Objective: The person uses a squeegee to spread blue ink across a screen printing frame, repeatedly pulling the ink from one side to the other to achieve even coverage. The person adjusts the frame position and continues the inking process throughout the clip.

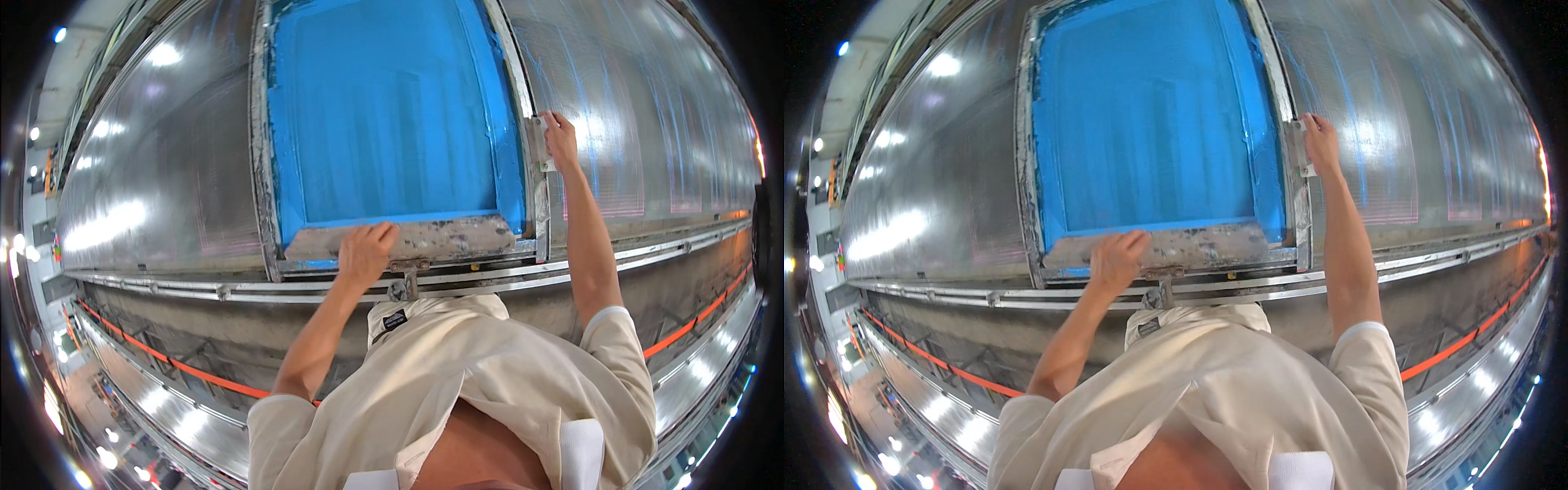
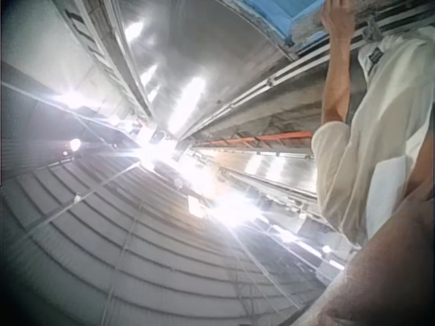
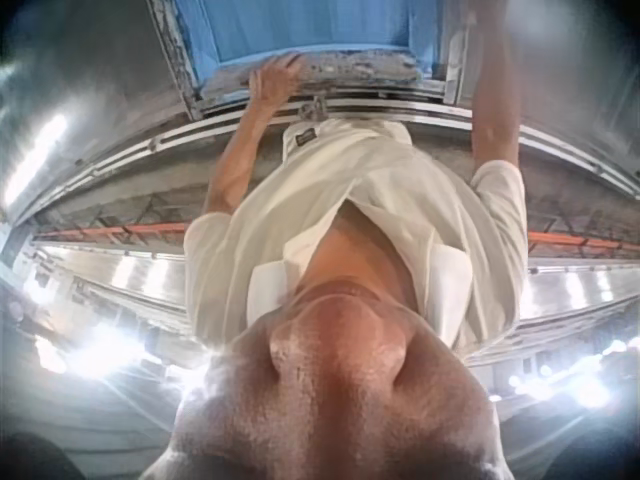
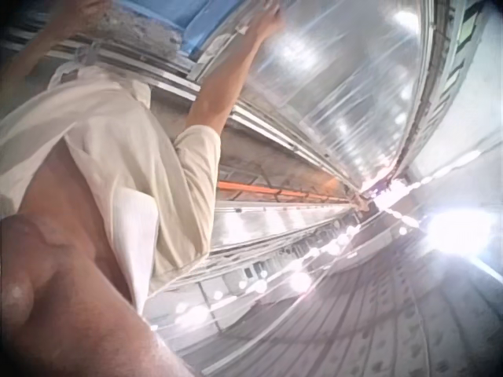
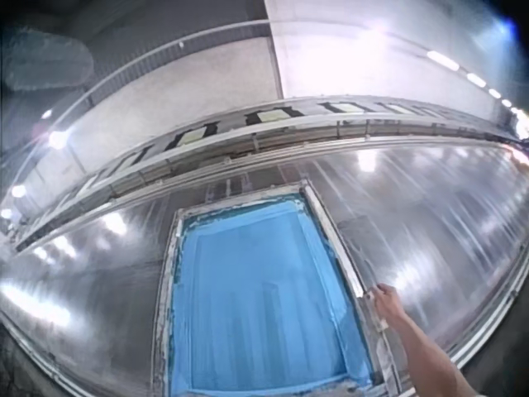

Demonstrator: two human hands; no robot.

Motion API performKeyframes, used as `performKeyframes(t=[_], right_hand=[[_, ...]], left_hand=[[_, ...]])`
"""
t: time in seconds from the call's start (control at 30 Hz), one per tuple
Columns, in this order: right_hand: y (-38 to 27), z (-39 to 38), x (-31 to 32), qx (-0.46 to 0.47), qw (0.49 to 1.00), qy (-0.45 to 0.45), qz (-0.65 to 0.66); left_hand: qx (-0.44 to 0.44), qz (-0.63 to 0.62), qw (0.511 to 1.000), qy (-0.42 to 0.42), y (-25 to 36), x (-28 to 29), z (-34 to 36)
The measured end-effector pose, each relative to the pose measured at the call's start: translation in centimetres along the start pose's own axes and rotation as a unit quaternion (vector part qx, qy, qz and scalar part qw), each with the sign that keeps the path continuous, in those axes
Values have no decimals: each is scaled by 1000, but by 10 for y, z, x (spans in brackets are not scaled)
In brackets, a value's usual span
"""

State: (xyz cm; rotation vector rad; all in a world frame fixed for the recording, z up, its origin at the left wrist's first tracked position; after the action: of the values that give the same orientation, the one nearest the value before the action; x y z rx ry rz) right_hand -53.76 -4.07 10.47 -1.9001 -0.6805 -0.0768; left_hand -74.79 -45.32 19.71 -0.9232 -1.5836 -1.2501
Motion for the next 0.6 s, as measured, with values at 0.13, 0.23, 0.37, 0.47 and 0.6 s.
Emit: performKeyframes(t=[0.13, 0.23, 0.37, 0.47, 0.6], right_hand=[[-6, 13, -13, 87, 992, 26, -89], [18, 35, 13, 175, 970, 31, -166], [13, 22, 1, 71, 986, 47, -143], [-13, 42, 34, 200, 954, 138, -178], [-97, -32, 21, 200, 954, 74, -213]], left_hand=[[22, 5, 998, 53, 17, 4, -38], [23, 54, 998, 22, 15, 4, -17], [83, 51, 995, 23, 2, -7, -26], [78, 30, 994, 64, 8, 2, -23], [98, -25, 990, 99, 5, 46, -46]])
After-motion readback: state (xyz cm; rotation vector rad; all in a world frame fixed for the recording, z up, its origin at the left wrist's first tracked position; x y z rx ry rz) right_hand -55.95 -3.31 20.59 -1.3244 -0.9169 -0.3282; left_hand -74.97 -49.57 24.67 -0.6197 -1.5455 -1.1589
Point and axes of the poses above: each hand's wrist, its own z-axis towards the middle knuckle, its own x-axis out of the back of the hand, y = z × x, the point moved 10 cm from there along z, towards the middle knuckle, and after that the axes turned 2 degrees about -z, right-handed, at the moved point
